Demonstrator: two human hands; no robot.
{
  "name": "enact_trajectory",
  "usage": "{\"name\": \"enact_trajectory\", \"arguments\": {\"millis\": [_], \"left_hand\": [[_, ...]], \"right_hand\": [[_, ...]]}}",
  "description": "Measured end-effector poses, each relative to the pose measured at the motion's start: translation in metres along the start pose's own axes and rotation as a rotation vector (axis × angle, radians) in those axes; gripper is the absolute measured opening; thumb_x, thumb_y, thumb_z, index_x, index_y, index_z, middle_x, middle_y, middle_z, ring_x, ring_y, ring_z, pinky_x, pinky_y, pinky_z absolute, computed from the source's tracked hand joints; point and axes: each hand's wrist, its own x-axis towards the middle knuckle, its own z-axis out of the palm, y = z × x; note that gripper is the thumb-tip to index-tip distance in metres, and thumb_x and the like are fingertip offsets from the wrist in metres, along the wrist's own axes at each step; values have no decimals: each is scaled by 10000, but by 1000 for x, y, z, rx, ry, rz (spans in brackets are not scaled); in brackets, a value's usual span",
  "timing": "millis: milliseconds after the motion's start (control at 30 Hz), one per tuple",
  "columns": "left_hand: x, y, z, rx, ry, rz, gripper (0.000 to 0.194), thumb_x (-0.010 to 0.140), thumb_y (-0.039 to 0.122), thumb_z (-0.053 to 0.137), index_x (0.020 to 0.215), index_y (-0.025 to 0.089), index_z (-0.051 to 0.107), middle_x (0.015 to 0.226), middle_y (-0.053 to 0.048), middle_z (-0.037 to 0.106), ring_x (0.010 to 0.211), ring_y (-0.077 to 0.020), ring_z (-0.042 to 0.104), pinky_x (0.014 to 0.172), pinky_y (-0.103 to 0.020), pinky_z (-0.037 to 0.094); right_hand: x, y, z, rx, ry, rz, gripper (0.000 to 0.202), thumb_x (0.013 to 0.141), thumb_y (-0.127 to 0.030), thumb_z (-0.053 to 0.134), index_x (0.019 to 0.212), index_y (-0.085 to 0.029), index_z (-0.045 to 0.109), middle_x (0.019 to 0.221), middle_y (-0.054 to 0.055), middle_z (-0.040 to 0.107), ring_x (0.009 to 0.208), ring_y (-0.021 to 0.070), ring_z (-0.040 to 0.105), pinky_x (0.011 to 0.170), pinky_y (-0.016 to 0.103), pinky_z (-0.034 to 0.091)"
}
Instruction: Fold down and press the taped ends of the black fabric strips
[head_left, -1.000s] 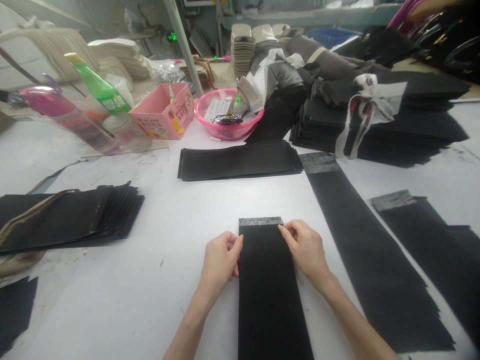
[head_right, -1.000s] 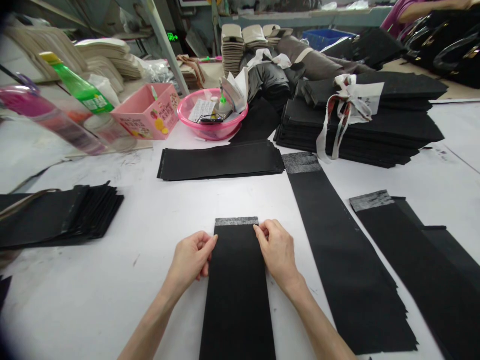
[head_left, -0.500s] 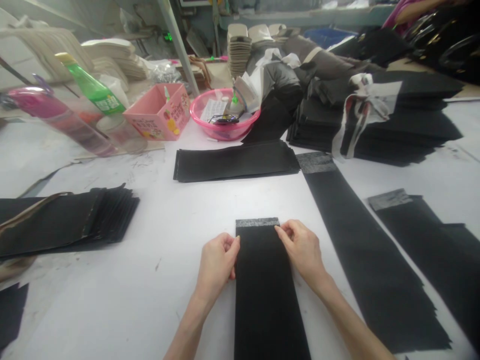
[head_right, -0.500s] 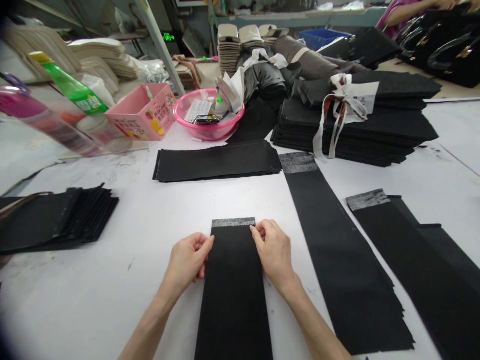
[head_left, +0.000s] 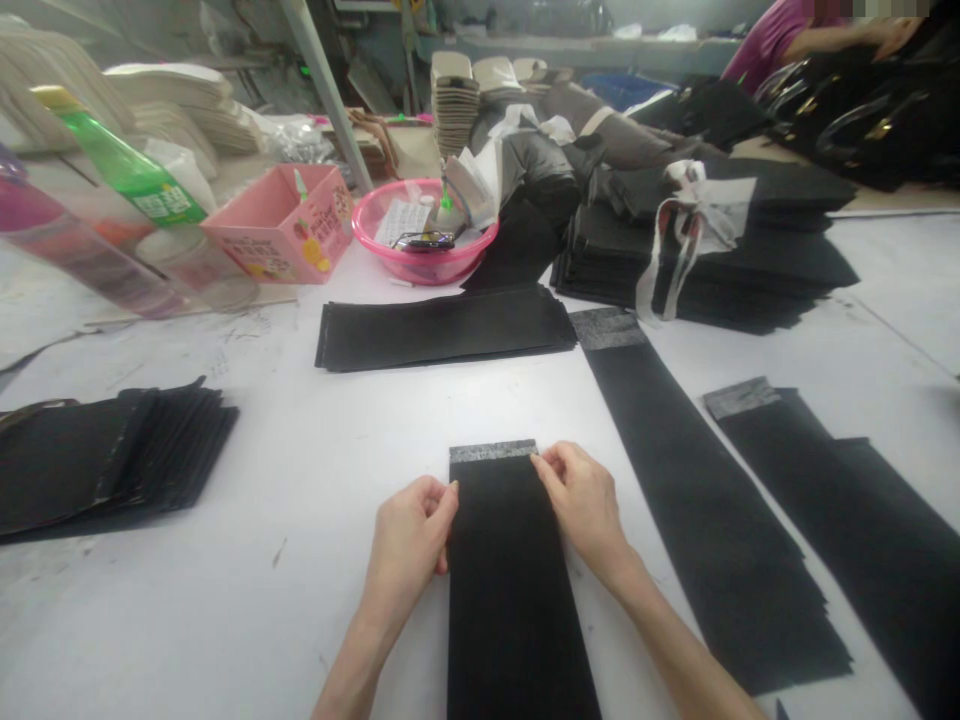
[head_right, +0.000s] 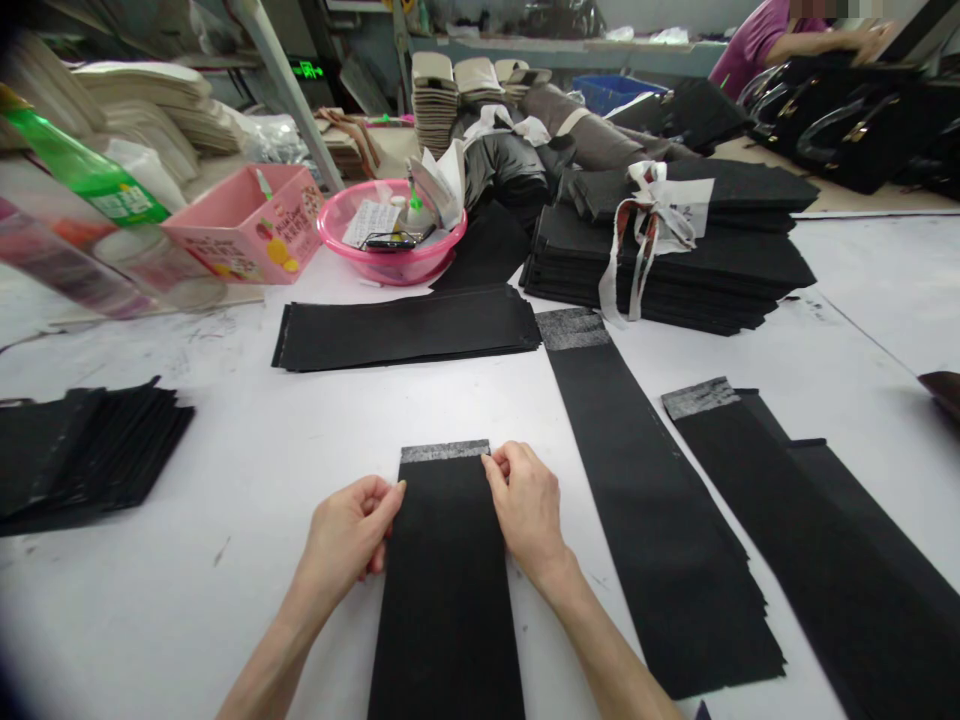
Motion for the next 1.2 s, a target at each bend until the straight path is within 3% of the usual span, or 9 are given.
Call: {"name": "enact_trajectory", "arguments": {"millis": [1200], "left_hand": [[0, -1, 1, 26, 12, 19, 407, 874, 508, 474, 600, 210, 510, 321, 58, 482, 276, -111, 458, 363, -186, 321]], "right_hand": [[5, -5, 1, -76, -18, 78, 208, 865, -341, 579, 701, -217, 546, 686, -17, 610, 610, 149, 537, 590, 270, 328]]}}
